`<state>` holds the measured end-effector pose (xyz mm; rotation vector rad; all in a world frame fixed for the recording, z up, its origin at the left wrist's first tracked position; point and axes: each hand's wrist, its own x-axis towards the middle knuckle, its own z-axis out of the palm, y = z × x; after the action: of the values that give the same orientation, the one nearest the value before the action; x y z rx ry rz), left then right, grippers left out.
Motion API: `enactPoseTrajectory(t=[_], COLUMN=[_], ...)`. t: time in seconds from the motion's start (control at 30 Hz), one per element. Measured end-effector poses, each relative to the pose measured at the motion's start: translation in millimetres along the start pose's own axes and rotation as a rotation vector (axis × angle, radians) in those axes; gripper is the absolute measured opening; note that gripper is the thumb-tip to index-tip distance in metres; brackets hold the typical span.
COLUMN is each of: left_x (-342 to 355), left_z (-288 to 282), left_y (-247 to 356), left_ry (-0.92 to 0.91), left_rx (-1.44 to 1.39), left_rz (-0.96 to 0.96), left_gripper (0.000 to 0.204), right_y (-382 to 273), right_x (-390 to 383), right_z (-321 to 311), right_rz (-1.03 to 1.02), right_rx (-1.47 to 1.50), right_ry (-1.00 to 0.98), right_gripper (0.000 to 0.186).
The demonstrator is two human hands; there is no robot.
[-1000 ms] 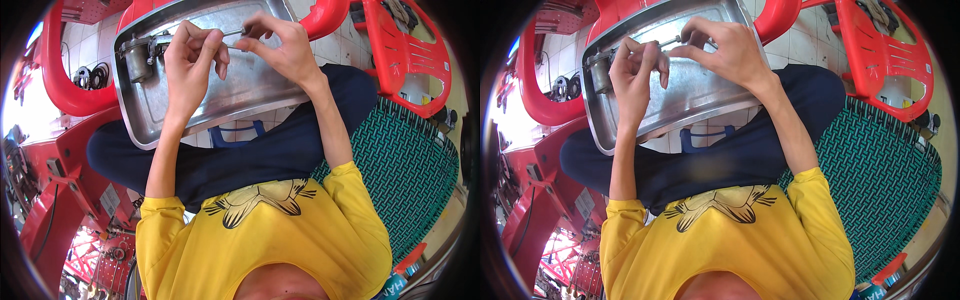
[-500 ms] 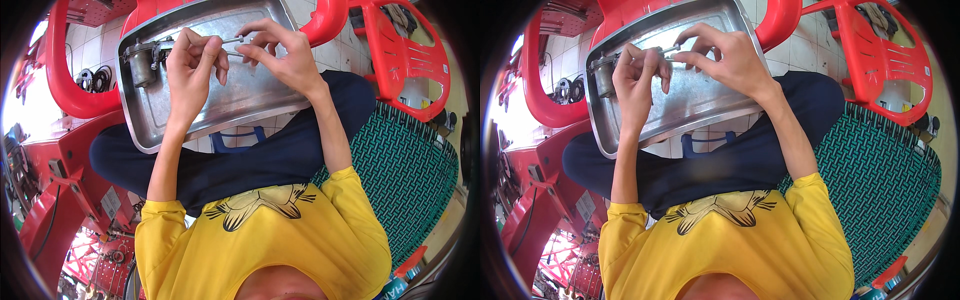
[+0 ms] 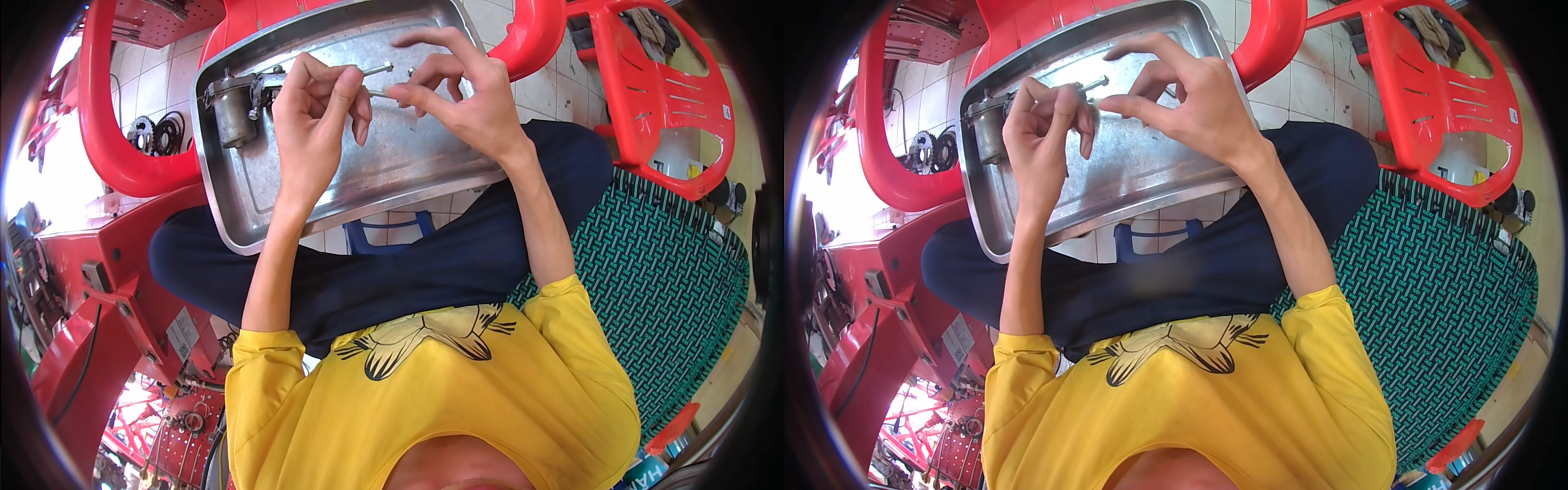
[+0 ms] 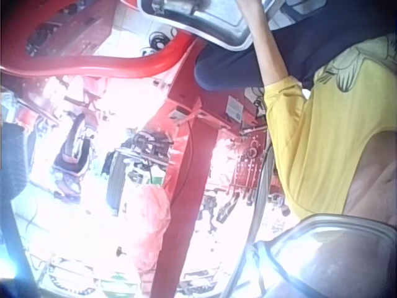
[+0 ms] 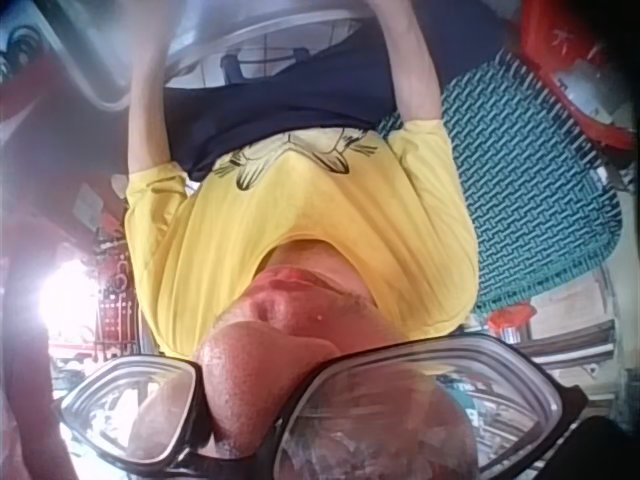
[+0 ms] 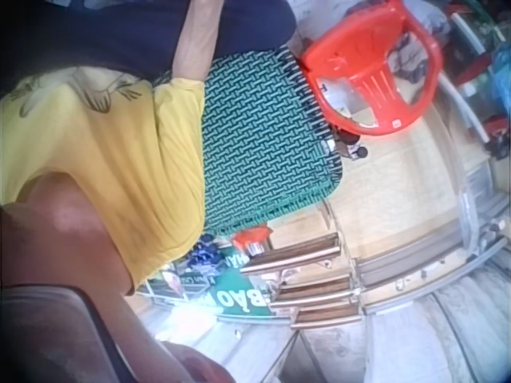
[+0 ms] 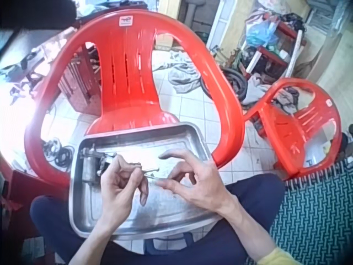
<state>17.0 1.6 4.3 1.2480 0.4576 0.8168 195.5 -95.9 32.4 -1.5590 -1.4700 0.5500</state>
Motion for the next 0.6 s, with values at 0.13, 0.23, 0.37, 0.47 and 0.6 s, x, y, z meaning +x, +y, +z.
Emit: enactPoseTrajectory(t=[0.13, 0.23, 0.37, 0.47, 0.6], left_x=[-0.5, -0.7, -0.7, -1.2, -0.9], left_z=[1.0, 1.6, 2.4, 2.9, 3.4], left_y=[0.9, 1.8, 2.4, 3.1, 3.1], left_ry=[0.003, 0.007, -0.001, -0.005, -0.039], left_rx=[0.002, 0.002, 0.016, 0.019, 0.043], left_rz=[-0.008, -0.015, -0.021, -0.033, -0.054], left_gripper=[0.019, 0.019, 0.018, 0.018, 0.016], right_y=[5.8, 3.9, 2.9, 6.4, 4.8], right_x=[0.8, 1.4, 2.2, 1.2, 1.2], right_z=[-3.5, -0.4, 2.0, 2.5, 4.5], right_rz=[0.085, 0.101, 0.034, 0.040, 0.041], right_rx=[-0.027, -0.038, -0.004, 0.003, 0.019], right_ry=[-0.119, -0.068, -0.065, -0.094, -0.047], right_gripper=[0.030, 0.027, 0.023, 0.022, 0.022])
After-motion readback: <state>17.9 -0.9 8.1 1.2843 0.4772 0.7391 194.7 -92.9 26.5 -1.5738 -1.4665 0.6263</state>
